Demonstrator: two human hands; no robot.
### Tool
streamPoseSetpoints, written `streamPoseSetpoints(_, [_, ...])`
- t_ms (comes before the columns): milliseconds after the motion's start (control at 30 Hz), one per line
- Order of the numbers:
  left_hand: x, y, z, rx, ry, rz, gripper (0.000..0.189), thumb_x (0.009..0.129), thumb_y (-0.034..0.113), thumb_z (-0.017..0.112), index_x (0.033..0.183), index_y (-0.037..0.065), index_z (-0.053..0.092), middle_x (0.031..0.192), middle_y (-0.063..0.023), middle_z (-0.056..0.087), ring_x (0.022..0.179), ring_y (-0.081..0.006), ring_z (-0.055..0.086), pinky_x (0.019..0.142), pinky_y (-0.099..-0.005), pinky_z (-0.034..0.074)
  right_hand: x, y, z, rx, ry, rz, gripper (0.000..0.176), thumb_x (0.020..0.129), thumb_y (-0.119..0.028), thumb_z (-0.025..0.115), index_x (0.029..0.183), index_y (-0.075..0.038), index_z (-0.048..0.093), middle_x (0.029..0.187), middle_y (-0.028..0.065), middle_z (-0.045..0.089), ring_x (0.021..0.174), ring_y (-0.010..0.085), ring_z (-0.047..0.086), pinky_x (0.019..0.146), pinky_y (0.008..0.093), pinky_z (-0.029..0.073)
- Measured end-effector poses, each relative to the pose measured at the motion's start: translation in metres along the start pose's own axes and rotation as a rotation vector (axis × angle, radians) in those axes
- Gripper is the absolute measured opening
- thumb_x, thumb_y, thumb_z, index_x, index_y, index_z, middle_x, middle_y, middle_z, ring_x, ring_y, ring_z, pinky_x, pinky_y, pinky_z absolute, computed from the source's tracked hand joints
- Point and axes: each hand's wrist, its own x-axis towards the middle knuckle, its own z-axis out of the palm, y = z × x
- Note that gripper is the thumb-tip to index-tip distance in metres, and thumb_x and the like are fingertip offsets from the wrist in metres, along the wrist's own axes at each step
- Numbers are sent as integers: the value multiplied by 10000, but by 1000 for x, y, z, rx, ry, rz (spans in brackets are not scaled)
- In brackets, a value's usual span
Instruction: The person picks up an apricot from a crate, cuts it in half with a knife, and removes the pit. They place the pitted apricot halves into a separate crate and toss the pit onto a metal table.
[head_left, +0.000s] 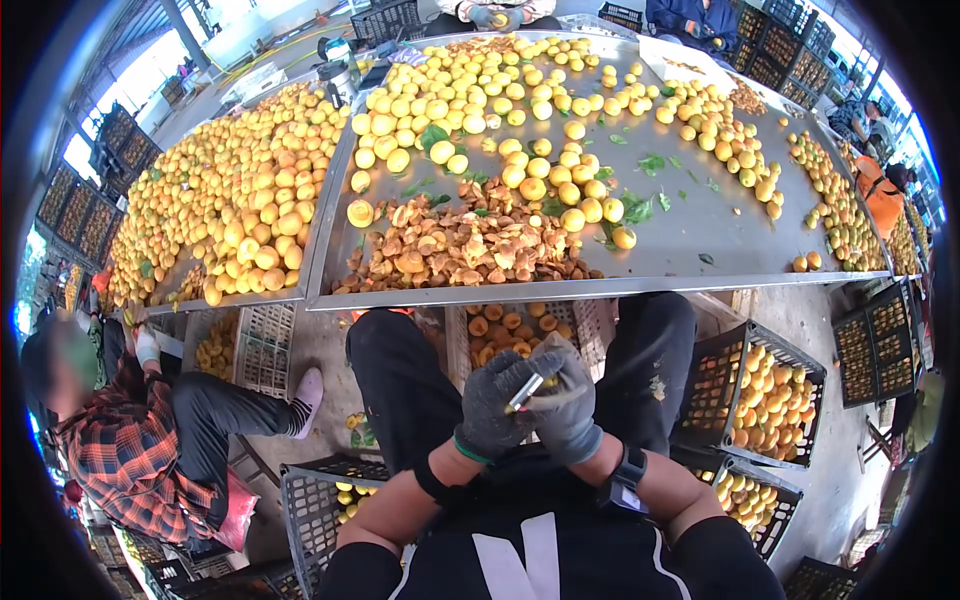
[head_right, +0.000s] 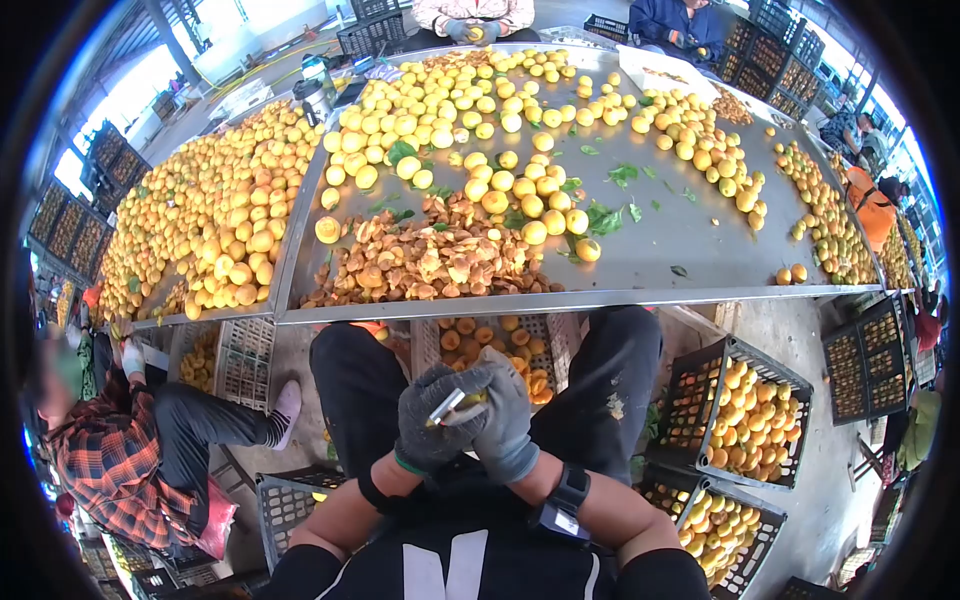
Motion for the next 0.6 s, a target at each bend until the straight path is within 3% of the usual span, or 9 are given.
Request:
streamPoseSetpoints(100, [3, 13, 9, -43, 131, -70, 288, 815, 183, 636, 1069, 47, 638, 998, -98, 662, 844, -263, 630, 771, -368, 500, 11, -2, 8, -149, 192, -88, 307, 793, -118, 603, 1050, 30, 522, 1014, 180, 554, 892, 361, 555, 829, 411, 445])
streamPoseSetpoints(167, [8, 26, 14, -548, 287, -653, 226, 889, 181, 592, 1042, 21, 639, 980, -60, 659, 856, -158, 620, 773, -297, 491, 25, -7, 6, 43, 189, -124, 256, 805, -90, 581, 1022, 17, 499, 883, 161, 505, 741, 321, 509, 676, 396, 422])
streamPoseSetpoints(233, [13, 25, 17, -698, 340, -713, 225, 933, 181, 545, 1032, 2, 637, 976, -34, 645, 873, -96, 591, 775, -246, 478, 42, -15, 5, 61, 262, -249, 149, 859, -98, 516, 966, 2, 488, 781, 148, 434, 648, 287, 437, 588, 386, 363])
streamPoseSetpoints(300, [20, 25, 17, -923, 450, -746, 236, 935, 181, 543, 1050, -8, 624, 966, -28, 637, 869, -106, 596, 771, -253, 481, 48, -22, 3, 359, 204, 78, 264, 962, -157, 380, 775, -2, 486, 726, 79, 476, 674, 169, 459, 637, 305, 398])
streamPoseSetpoints(333, [20, 18, 19, -1037, 406, -916, 293, 897, 218, 604, 1111, 18, 605, 962, -59, 641, 871, -118, 602, 775, -258, 478, 50, -14, 1, 499, 75, 231, 243, 948, -194, 406, 942, 27, 507, 796, 158, 514, 719, 254, 515, 664, 352, 428])
streamPoseSetpoints(367, [18, 15, 14, -1035, 406, -913, 293, 897, 218, 604, 1111, 18, 605, 962, -59, 641, 871, -118, 602, 775, -258, 478, 50, -9, -2, 501, 76, 229, 243, 948, -194, 406, 942, 27, 507, 796, 158, 514, 719, 254, 515, 664, 352, 428])
streamPoseSetpoints(433, [10, 7, -3, -409, 43, -521, 450, 806, 292, 703, 1166, 53, 580, 994, -123, 639, 874, -181, 625, 785, -278, 481, 47, 2, -10, 595, -169, 188, 328, 959, -232, 403, 1068, 55, 520, 930, 146, 599, 886, 248, 587, 800, 315, 464])
streamPoseSetpoints(467, [12, 0, -4, -146, 35, -200, 565, 712, 354, 758, 1189, 111, 576, 951, -140, 625, 772, -249, 642, 693, -323, 509, 37, 26, -4, 432, -217, -15, 391, 955, -205, 434, 1227, 75, 460, 1088, 134, 603, 1047, 251, 577, 914, 294, 439])
streamPoseSetpoints(600, [19, -2, -32, 336, -175, 172, 516, 685, 253, 722, 1180, 188, 592, 767, -69, 580, 555, -244, 599, 447, -386, 453, 17, 27, -2, 596, -314, 136, 565, 776, -144, 685, 1243, 67, 447, 1003, 116, 617, 947, 234, 605, 856, 323, 467])
